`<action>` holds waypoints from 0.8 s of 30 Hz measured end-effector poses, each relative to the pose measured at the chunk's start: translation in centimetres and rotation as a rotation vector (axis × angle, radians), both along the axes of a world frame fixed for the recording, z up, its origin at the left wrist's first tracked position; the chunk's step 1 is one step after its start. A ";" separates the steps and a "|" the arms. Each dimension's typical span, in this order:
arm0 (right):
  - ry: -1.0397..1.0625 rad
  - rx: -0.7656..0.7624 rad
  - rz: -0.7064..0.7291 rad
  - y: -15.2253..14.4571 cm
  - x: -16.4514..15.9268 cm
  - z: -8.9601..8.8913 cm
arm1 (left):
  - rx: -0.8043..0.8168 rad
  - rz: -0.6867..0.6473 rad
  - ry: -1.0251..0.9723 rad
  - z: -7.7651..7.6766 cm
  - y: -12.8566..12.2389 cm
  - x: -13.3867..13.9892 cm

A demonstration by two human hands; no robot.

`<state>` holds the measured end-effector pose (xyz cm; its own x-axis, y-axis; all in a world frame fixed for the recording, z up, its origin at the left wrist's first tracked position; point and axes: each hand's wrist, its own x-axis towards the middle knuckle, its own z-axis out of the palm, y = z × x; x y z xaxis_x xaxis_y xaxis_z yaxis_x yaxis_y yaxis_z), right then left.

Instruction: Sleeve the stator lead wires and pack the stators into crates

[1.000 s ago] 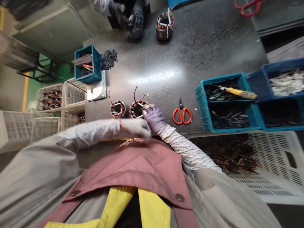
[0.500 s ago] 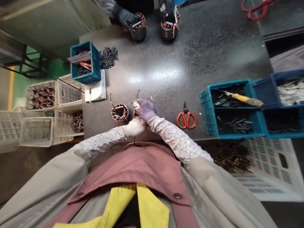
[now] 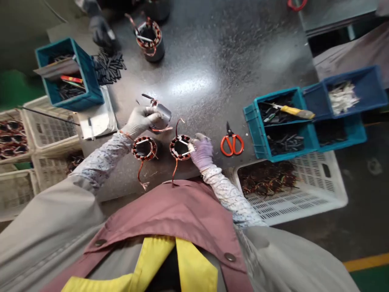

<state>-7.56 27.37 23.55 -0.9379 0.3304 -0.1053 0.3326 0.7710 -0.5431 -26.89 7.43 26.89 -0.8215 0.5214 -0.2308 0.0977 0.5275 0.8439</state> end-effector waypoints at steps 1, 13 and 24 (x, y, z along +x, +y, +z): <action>-0.039 0.037 0.001 -0.8 -0.6 -0.4 | -0.114 -0.040 0.077 -0.6 -0.2 -0.4; -0.034 0.112 -0.046 -4.6 -4.3 -4.0 | -0.647 -0.373 0.272 -1.7 -1.7 1.4; 0.141 0.138 0.271 -0.2 1.5 -1.4 | -0.551 -0.548 0.282 2.2 3.0 8.8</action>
